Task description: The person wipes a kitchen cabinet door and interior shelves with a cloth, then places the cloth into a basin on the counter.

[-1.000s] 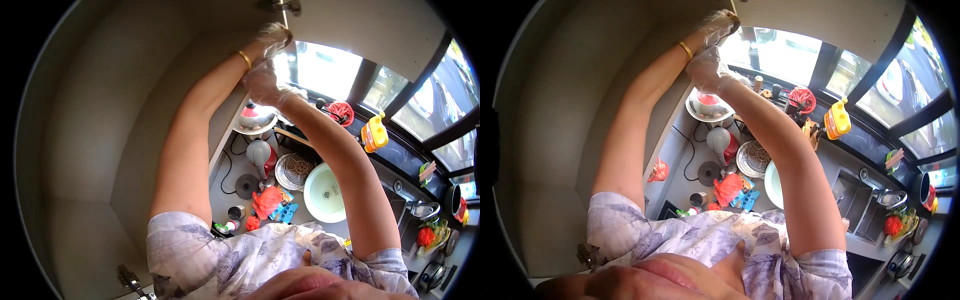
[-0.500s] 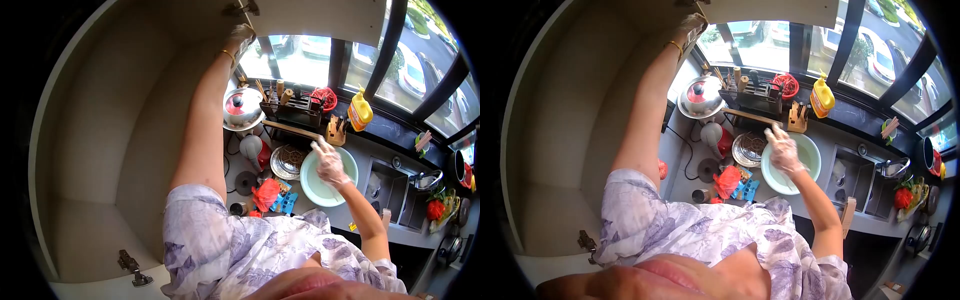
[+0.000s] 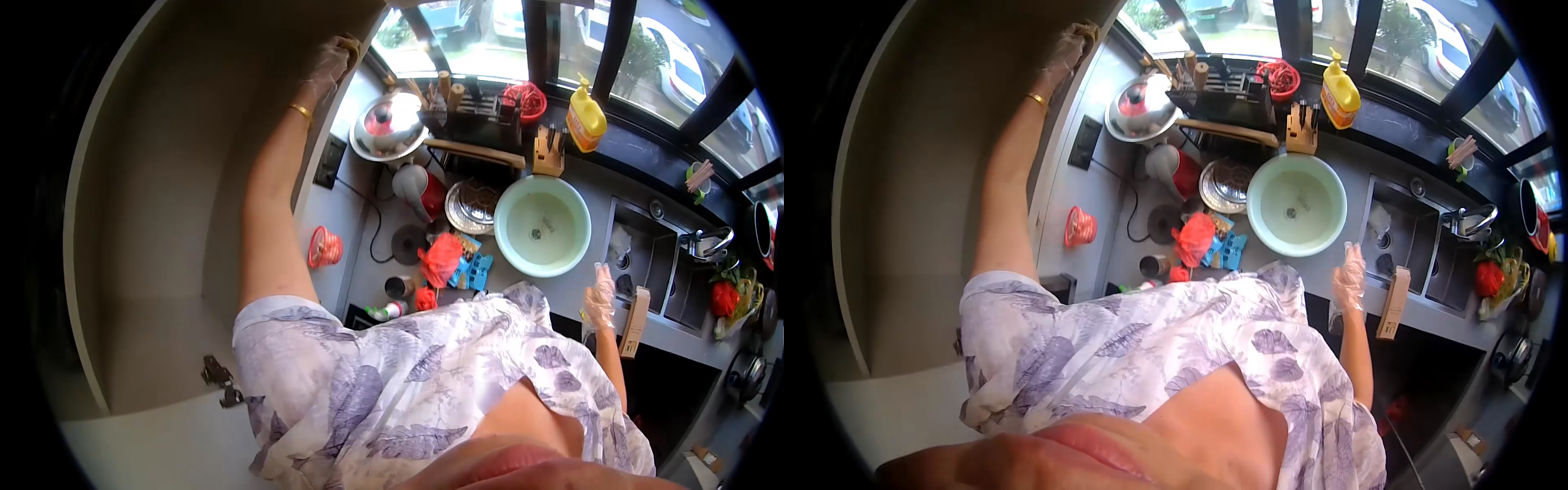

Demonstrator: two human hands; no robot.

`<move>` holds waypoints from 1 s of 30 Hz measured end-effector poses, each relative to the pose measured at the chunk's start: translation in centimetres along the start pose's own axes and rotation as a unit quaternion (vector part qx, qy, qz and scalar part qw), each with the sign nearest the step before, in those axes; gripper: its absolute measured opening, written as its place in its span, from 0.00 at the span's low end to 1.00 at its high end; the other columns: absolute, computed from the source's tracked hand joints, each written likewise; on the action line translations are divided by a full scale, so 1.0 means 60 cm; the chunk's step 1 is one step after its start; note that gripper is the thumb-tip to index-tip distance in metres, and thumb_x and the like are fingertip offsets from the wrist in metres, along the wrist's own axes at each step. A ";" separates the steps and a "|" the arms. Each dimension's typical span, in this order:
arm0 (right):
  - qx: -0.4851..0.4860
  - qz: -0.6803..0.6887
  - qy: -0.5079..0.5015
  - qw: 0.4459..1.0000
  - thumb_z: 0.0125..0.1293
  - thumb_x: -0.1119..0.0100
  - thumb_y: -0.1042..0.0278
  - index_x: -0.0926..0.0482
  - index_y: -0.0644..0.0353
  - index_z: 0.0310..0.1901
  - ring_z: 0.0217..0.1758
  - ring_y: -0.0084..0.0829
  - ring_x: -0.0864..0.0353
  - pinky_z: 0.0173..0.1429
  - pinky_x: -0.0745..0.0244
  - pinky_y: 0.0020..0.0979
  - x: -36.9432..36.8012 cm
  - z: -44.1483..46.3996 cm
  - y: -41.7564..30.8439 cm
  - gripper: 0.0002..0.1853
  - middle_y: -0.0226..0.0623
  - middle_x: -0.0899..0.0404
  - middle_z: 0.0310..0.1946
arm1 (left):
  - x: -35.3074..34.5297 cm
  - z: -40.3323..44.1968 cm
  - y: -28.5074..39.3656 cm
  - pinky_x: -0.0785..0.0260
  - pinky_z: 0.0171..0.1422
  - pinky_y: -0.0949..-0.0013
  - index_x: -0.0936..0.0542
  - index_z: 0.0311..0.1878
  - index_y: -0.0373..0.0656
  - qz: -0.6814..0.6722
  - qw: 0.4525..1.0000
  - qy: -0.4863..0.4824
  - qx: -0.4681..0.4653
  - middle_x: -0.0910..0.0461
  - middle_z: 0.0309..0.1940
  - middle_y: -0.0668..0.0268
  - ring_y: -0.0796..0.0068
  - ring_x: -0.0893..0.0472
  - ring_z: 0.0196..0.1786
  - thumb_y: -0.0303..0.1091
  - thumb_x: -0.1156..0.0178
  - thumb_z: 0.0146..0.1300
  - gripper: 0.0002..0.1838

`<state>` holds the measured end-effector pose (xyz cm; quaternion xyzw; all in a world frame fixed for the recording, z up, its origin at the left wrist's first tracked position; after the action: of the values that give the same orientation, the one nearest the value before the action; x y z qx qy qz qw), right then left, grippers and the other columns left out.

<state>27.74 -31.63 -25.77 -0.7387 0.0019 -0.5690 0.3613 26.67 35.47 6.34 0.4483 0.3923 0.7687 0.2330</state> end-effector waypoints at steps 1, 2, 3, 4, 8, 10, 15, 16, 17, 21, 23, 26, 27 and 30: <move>-0.024 0.008 -0.014 1.000 0.51 0.52 0.76 0.36 0.69 0.63 0.70 0.49 0.42 0.73 0.48 0.38 -0.014 -0.007 0.011 0.32 0.59 0.40 0.65 | -0.006 -0.050 0.063 0.31 0.39 0.77 0.24 0.48 0.43 0.116 0.991 0.039 0.058 0.23 0.34 0.68 0.81 0.25 0.36 0.28 0.51 0.61 0.13; -0.025 0.012 -0.022 0.999 0.52 0.52 0.75 0.36 0.69 0.63 0.70 0.49 0.42 0.73 0.48 0.38 -0.031 -0.009 0.019 0.32 0.59 0.40 0.65 | 0.004 -0.087 0.097 0.31 0.38 0.77 0.24 0.49 0.44 0.232 0.963 0.078 0.115 0.24 0.35 0.68 0.82 0.25 0.35 0.28 0.52 0.61 0.13; -0.024 0.014 -0.031 0.999 0.52 0.52 0.75 0.36 0.69 0.63 0.70 0.49 0.43 0.73 0.48 0.38 -0.050 -0.013 0.024 0.32 0.59 0.41 0.65 | 0.026 -0.101 0.077 0.32 0.36 0.76 0.25 0.48 0.43 0.301 0.947 0.074 0.081 0.25 0.34 0.69 0.84 0.27 0.34 0.29 0.51 0.61 0.13; -0.024 0.015 -0.043 0.999 0.53 0.52 0.75 0.37 0.68 0.64 0.70 0.49 0.43 0.73 0.48 0.38 -0.068 -0.017 0.030 0.32 0.59 0.41 0.65 | 0.033 -0.126 0.070 0.32 0.36 0.76 0.25 0.48 0.42 0.238 0.965 0.070 0.087 0.25 0.33 0.69 0.84 0.27 0.33 0.30 0.51 0.61 0.13; -0.035 0.018 -0.115 0.993 0.53 0.52 0.73 0.36 0.70 0.63 0.69 0.49 0.41 0.72 0.46 0.38 -0.096 -0.018 -0.011 0.32 0.57 0.41 0.66 | 0.041 -0.230 0.096 0.32 0.38 0.75 0.26 0.49 0.42 0.126 0.984 0.069 0.103 0.25 0.32 0.70 0.83 0.27 0.34 0.33 0.50 0.61 0.14; -0.015 0.024 -0.141 0.990 0.52 0.51 0.72 0.35 0.69 0.62 0.68 0.50 0.38 0.71 0.43 0.39 -0.096 -0.019 -0.039 0.32 0.58 0.38 0.64 | 0.045 -0.264 0.123 0.31 0.41 0.73 0.26 0.50 0.43 0.161 0.979 0.072 0.105 0.25 0.36 0.69 0.80 0.25 0.37 0.33 0.50 0.62 0.14; 0.075 -0.010 -0.193 0.978 0.50 0.50 0.72 0.31 0.70 0.58 0.64 0.53 0.34 0.69 0.40 0.41 -0.099 0.005 -0.071 0.29 0.61 0.35 0.61 | 0.036 -0.337 0.197 0.29 0.41 0.74 0.24 0.43 0.38 0.186 0.964 0.193 -0.005 0.22 0.33 0.65 0.77 0.22 0.34 0.32 0.49 0.63 0.10; 0.093 -0.020 -0.201 0.975 0.50 0.50 0.73 0.30 0.71 0.58 0.63 0.53 0.33 0.68 0.39 0.41 -0.102 0.009 -0.071 0.29 0.61 0.35 0.60 | 0.039 -0.359 0.201 0.28 0.42 0.73 0.24 0.43 0.39 0.238 0.948 0.209 -0.043 0.22 0.33 0.65 0.76 0.22 0.35 0.32 0.48 0.63 0.09; 0.110 -0.028 -0.197 0.974 0.50 0.50 0.72 0.30 0.71 0.57 0.63 0.53 0.33 0.69 0.39 0.40 -0.108 0.016 -0.065 0.28 0.61 0.33 0.59 | 0.042 -0.378 0.199 0.28 0.43 0.73 0.24 0.43 0.39 0.290 0.927 0.223 -0.081 0.22 0.34 0.64 0.75 0.22 0.35 0.32 0.47 0.63 0.09; 0.131 -0.020 -0.206 0.970 0.51 0.50 0.72 0.29 0.71 0.56 0.60 0.53 0.30 0.66 0.37 0.41 -0.104 0.040 -0.070 0.27 0.59 0.28 0.55 | 0.048 -0.445 0.177 0.27 0.45 0.72 0.23 0.43 0.41 0.502 0.792 0.261 -0.229 0.21 0.36 0.63 0.71 0.20 0.38 0.32 0.45 0.62 0.09; 0.175 -0.029 -0.184 0.967 0.51 0.49 0.72 0.29 0.70 0.56 0.58 0.53 0.29 0.64 0.35 0.41 -0.113 0.043 -0.062 0.26 0.58 0.27 0.53 | 0.067 -0.460 0.185 0.27 0.47 0.70 0.23 0.42 0.41 0.499 0.804 0.280 -0.161 0.20 0.37 0.62 0.69 0.20 0.40 0.31 0.44 0.60 0.09; 0.185 -0.036 -0.190 0.964 0.52 0.47 0.69 0.29 0.68 0.57 0.59 0.53 0.30 0.64 0.36 0.41 -0.113 0.047 -0.060 0.27 0.58 0.28 0.54 | 0.051 -0.502 0.228 0.26 0.49 0.67 0.20 0.40 0.43 0.286 0.901 0.292 0.144 0.21 0.41 0.61 0.66 0.20 0.45 0.29 0.44 0.56 0.08; 0.209 -0.026 -0.184 0.960 0.52 0.47 0.69 0.29 0.68 0.56 0.58 0.53 0.29 0.63 0.35 0.41 -0.122 0.045 -0.045 0.27 0.57 0.27 0.53 | 0.045 -0.514 0.247 0.25 0.48 0.67 0.19 0.38 0.43 0.399 0.866 0.275 0.125 0.20 0.40 0.61 0.64 0.19 0.43 0.29 0.45 0.57 0.08; 0.194 -0.004 -0.210 0.958 0.53 0.47 0.69 0.24 0.67 0.48 0.48 0.54 0.23 0.53 0.27 0.44 -0.135 0.048 -0.026 0.20 0.57 0.22 0.43 | 0.035 -0.559 0.265 0.23 0.45 0.65 0.18 0.34 0.42 0.579 0.765 0.262 0.106 0.19 0.34 0.61 0.61 0.17 0.38 0.30 0.46 0.57 0.08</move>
<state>26.66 -25.58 -32.00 -0.7571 -0.1876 -0.3921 0.4877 -3.75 14.48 10.57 0.3932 0.1833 0.7984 -0.4176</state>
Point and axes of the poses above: each hand's wrist, its own z-axis towards the middle knuckle, its own x-axis out of the back of the hand, y = z × x, the point moved 7 cm from there along z, towards the middle knuckle
